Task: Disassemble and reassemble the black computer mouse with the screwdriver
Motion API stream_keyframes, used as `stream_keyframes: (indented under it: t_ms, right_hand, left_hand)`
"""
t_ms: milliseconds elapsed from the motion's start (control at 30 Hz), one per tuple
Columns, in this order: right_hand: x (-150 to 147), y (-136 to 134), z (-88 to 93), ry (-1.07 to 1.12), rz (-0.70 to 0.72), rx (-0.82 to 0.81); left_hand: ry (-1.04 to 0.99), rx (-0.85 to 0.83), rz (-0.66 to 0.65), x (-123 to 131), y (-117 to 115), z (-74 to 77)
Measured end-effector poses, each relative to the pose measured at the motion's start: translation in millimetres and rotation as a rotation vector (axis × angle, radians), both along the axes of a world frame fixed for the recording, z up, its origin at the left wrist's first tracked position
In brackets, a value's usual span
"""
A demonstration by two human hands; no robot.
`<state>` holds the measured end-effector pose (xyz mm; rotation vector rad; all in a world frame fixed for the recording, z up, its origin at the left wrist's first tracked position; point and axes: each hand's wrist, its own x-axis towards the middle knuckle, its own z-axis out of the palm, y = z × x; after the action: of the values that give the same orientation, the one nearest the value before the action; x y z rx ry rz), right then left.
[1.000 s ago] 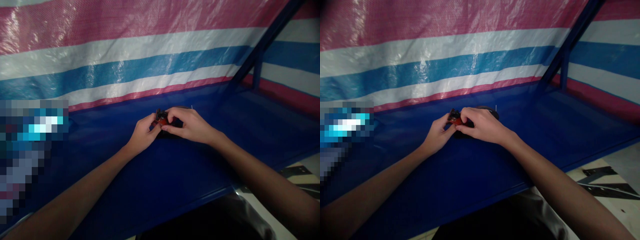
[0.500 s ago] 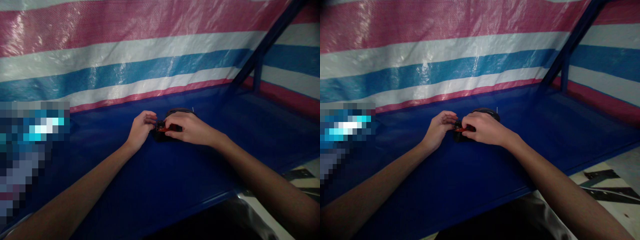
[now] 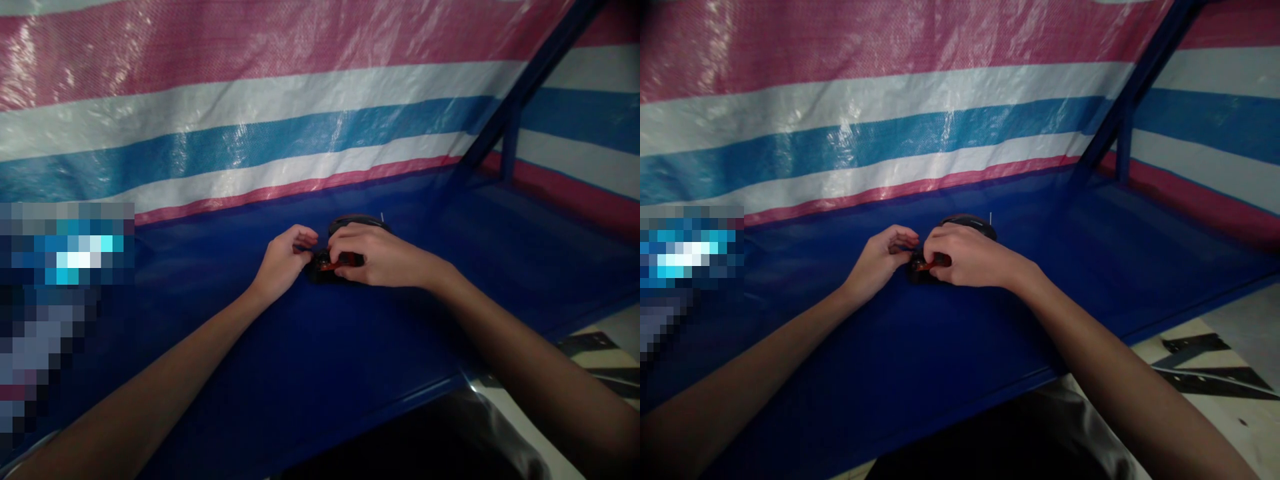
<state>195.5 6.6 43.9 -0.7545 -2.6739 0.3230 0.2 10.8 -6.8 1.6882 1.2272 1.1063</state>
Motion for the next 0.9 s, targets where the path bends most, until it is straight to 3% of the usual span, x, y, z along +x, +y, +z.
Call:
stream_keyframes:
  t_ms: [233,500,667,767,900]
  right_hand:
    - [-1.5,-2.6,-0.3,-0.020,0.001,-0.062]
    - [-2.4,-1.3,-2.6,-0.058,0.098,-0.031]
    - [-1.5,-1.5,1.3,-0.080,0.082,0.017]
    - [4.2,4.0,0.3,-0.032,-0.055,0.078]
    - [16.2,17.2,-8.7,-0.043,-0.371,0.235]
  left_hand:
    - [0.044,0.021,-0.013,1.0,0.0,1.6]
    - [0.066,0.024,-0.006,1.6,-1.4,2.1]
    - [0.069,0.028,-0.010,1.5,0.1,1.6]
    - [0.063,0.026,-0.009,1.3,0.5,1.1]
    - [0.070,0.030,-0.008,0.5,0.2,-0.6]
